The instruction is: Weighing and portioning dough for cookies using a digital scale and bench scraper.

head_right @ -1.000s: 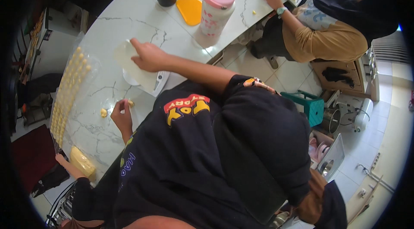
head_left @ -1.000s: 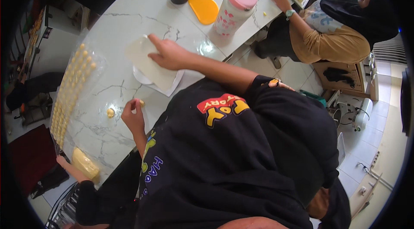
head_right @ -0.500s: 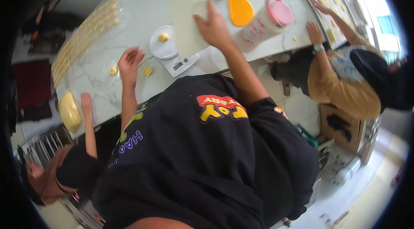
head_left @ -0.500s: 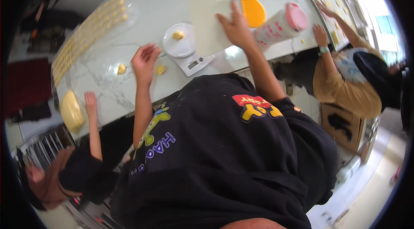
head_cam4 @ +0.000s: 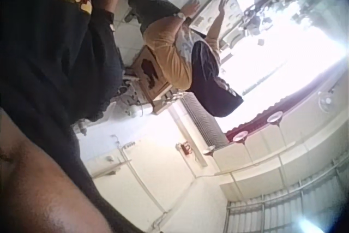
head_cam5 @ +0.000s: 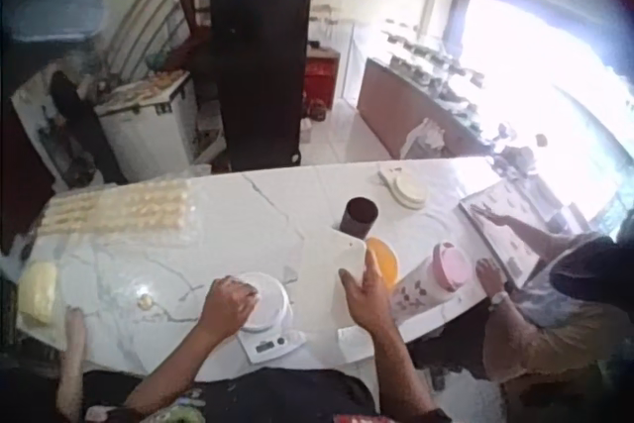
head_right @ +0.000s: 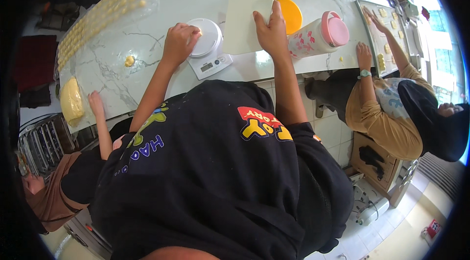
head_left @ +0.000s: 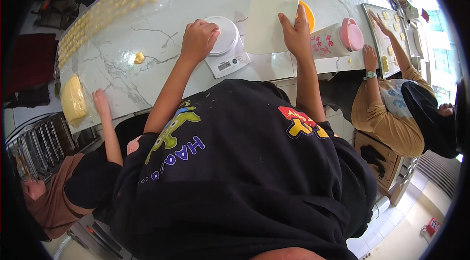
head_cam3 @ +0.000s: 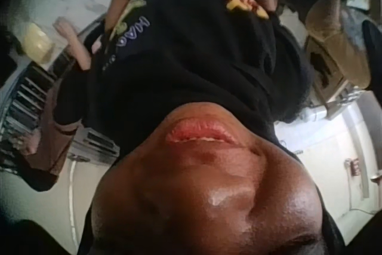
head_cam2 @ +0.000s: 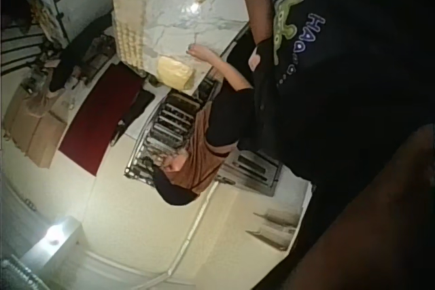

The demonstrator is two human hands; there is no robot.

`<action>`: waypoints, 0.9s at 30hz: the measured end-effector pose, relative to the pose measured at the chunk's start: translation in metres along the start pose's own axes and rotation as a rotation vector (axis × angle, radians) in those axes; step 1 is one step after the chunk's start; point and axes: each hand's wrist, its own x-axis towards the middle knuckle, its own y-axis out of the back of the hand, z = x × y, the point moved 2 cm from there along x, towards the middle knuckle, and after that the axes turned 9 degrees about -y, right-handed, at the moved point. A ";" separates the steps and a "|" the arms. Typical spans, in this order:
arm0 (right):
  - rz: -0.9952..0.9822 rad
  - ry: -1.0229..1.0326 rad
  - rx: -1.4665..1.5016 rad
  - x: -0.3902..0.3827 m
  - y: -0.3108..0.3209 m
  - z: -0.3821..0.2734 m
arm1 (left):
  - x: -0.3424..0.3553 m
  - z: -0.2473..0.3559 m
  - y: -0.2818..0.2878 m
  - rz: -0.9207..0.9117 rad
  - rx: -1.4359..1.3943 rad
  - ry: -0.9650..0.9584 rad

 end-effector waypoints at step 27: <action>-0.060 -0.018 -0.118 0.011 -0.010 0.012 | -0.020 -0.016 -0.026 0.194 -0.146 -0.027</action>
